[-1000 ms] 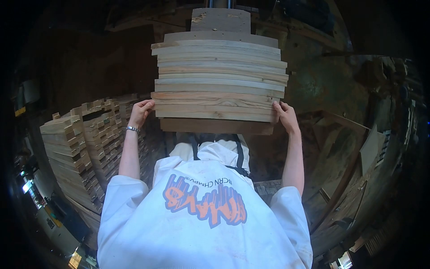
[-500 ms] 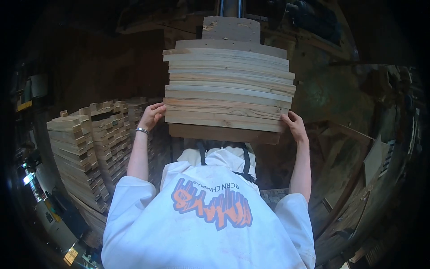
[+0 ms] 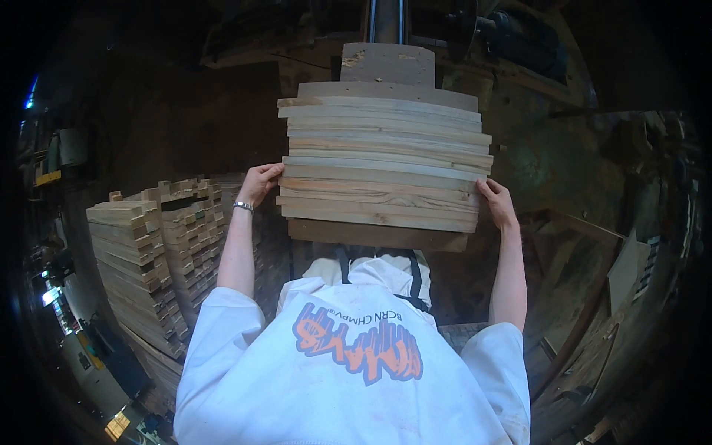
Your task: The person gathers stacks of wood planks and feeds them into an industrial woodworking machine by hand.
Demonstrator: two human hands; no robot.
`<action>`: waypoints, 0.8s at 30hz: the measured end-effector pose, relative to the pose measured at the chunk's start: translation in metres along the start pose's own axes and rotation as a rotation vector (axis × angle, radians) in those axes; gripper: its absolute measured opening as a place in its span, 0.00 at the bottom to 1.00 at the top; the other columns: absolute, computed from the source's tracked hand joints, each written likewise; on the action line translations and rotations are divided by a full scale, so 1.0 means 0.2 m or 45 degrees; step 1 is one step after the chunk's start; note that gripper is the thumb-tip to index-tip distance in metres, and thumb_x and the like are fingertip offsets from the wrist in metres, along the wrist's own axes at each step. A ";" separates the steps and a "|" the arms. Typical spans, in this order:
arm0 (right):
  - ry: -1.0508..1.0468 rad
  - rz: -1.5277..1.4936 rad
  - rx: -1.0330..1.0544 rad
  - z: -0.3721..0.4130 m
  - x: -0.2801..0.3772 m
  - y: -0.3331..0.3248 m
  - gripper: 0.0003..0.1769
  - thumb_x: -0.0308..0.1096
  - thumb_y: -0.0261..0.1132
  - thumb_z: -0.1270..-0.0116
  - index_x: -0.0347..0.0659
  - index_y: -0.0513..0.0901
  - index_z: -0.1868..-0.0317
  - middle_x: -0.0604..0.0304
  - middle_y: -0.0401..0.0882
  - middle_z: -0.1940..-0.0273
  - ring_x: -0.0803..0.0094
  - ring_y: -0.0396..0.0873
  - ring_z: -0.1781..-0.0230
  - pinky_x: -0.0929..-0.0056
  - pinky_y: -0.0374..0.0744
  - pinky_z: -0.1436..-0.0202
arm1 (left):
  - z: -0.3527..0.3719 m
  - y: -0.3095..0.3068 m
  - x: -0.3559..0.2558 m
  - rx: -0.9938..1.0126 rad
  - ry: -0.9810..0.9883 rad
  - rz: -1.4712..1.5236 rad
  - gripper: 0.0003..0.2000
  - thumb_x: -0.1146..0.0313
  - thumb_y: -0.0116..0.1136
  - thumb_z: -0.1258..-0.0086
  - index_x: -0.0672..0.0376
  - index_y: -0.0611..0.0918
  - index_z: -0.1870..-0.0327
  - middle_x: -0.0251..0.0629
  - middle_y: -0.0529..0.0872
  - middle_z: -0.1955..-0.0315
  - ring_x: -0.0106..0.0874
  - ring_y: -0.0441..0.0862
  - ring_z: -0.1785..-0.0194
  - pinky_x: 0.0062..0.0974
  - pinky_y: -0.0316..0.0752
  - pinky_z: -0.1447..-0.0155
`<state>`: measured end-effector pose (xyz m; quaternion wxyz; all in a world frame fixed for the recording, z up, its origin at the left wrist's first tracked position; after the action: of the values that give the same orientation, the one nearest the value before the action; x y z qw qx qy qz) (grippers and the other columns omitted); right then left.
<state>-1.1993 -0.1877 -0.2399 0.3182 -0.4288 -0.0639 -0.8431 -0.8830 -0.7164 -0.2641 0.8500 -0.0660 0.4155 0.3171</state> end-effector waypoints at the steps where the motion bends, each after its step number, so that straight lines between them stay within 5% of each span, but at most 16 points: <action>1: -0.009 0.017 0.004 0.00 0.01 0.00 0.36 0.53 0.68 0.29 0.29 0.77 0.35 0.58 0.82 0.41 0.73 0.75 0.40 0.72 0.68 0.31 | 0.00 -0.01 0.00 -0.005 -0.008 0.009 0.17 0.66 0.68 0.30 0.70 0.84 0.47 0.42 0.88 0.50 0.29 0.85 0.46 0.29 0.80 0.40; 10: 0.011 -0.040 0.080 -0.01 0.03 0.04 0.34 0.50 0.67 0.28 0.30 0.77 0.34 0.58 0.81 0.40 0.73 0.76 0.40 0.72 0.68 0.32 | -0.04 0.03 0.04 0.203 -0.068 0.352 0.22 0.69 0.66 0.28 0.71 0.77 0.38 0.41 0.86 0.48 0.30 0.84 0.46 0.31 0.79 0.40; 13: 0.072 -0.585 0.084 -0.07 0.02 0.02 0.32 0.49 0.67 0.28 0.32 0.77 0.35 0.60 0.81 0.41 0.75 0.75 0.40 0.73 0.69 0.34 | -0.04 0.08 -0.01 0.243 -0.050 0.366 0.21 0.67 0.65 0.27 0.71 0.78 0.38 0.41 0.86 0.48 0.30 0.84 0.46 0.31 0.80 0.40; 17: -0.005 -0.409 0.053 -0.16 0.01 -0.04 0.29 0.48 0.69 0.29 0.34 0.80 0.37 0.64 0.82 0.45 0.79 0.75 0.44 0.75 0.69 0.39 | -0.07 0.03 -0.05 -0.036 0.062 0.114 0.18 0.66 0.65 0.27 0.71 0.82 0.43 0.41 0.87 0.51 0.29 0.85 0.48 0.30 0.80 0.42; 24: 0.088 -0.049 0.105 -0.14 0.12 -0.01 0.29 0.48 0.71 0.31 0.35 0.82 0.39 0.66 0.83 0.49 0.80 0.75 0.48 0.76 0.70 0.44 | -0.05 0.06 -0.08 -0.080 0.019 -0.008 0.17 0.65 0.68 0.29 0.69 0.85 0.46 0.40 0.89 0.55 0.27 0.86 0.52 0.28 0.81 0.44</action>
<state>-1.2299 -0.2079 -0.2387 0.3211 -0.3846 -0.0956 -0.8601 -0.9047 -0.7185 -0.2576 0.8453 -0.0963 0.4115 0.3268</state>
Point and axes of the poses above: each hand's wrist, its own z-axis away from the middle knuckle, its own y-axis out of the palm, x = y × z, the point moved 6 cm from there along -z, towards the middle knuckle
